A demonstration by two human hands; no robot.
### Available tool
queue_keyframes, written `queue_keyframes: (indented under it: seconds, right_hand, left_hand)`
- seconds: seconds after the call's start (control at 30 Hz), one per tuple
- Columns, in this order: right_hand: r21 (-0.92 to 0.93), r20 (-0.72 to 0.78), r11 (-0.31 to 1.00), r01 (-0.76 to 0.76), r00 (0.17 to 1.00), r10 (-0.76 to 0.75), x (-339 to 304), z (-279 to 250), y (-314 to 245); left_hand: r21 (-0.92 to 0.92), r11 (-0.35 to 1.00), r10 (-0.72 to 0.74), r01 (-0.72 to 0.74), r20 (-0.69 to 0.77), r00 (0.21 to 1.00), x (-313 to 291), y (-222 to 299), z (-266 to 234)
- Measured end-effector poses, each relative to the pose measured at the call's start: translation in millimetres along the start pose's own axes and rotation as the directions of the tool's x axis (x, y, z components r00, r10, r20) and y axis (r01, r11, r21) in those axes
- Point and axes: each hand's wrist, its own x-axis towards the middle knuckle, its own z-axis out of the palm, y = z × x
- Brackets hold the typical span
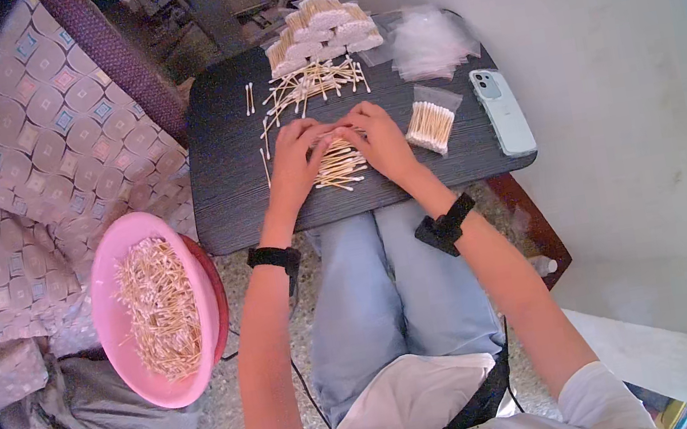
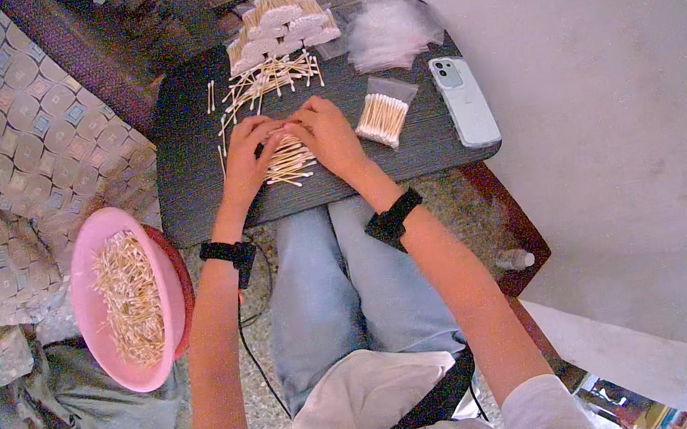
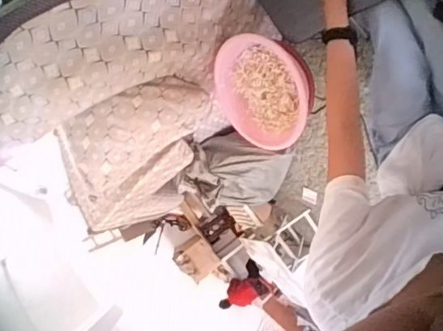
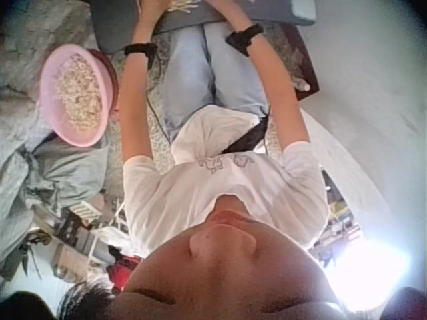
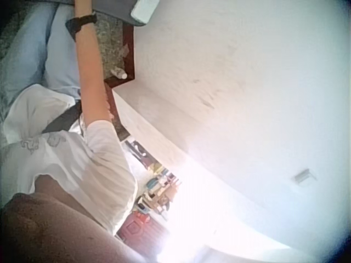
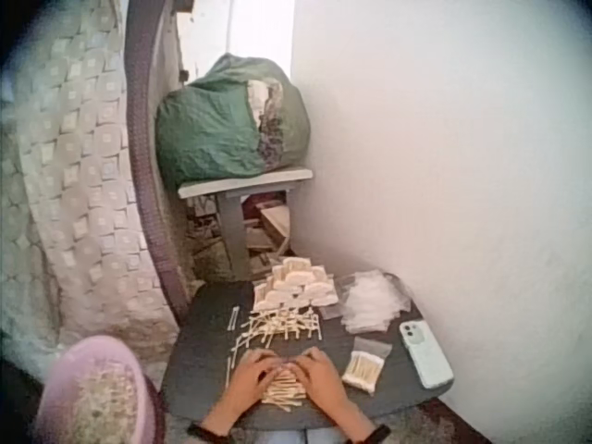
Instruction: Packing bundles of cotton swabs into small plastic bags.
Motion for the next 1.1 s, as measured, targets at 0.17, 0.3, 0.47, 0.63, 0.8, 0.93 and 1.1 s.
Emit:
queue_keyframes:
  seconds: [0.17,0.3,0.47,0.63,0.8,0.93,1.1]
  right_hand:
    - [-0.078,-0.101,0.99,0.121,0.987,-0.129,-4.0,-1.3,-2.4]
    - [-0.106,-0.008,0.981,0.164,0.986,-0.166,-7.1,-3.1,-1.3]
    - [-0.071,-0.005,0.992,0.105,0.994,-0.105,-11.6,-4.4,-8.8]
    - [-0.153,-0.09,0.976,0.156,0.981,-0.171,-13.4,-4.4,-17.3]
    - [-0.187,-0.083,0.962,0.201,0.972,-0.219,-13.6,-5.6,-11.3]
    - [-0.169,-0.033,0.963,0.208,0.976,-0.217,-16.8,-4.9,-12.6]
    - [-0.185,-0.006,0.96,0.211,0.976,-0.216,-15.7,-7.4,-16.0]
  left_hand:
    - [0.001,0.999,-0.038,0.038,0.004,0.999,-1.5,-2.5,1.3]
    - [0.023,1.0,-0.019,0.019,-0.025,1.0,-1.4,-0.6,1.8]
    - [0.033,0.998,-0.058,0.059,-0.033,0.998,-2.4,3.5,1.4]
    - [0.083,0.995,-0.056,0.061,-0.058,0.997,-4.8,1.1,0.3]
    - [0.163,0.986,-0.017,0.037,-0.127,0.992,-2.7,6.4,3.5]
    - [0.186,0.982,0.006,0.023,-0.154,0.988,-3.5,6.9,2.7]
    - [0.194,0.981,0.005,0.028,-0.169,0.986,-4.0,3.5,4.4]
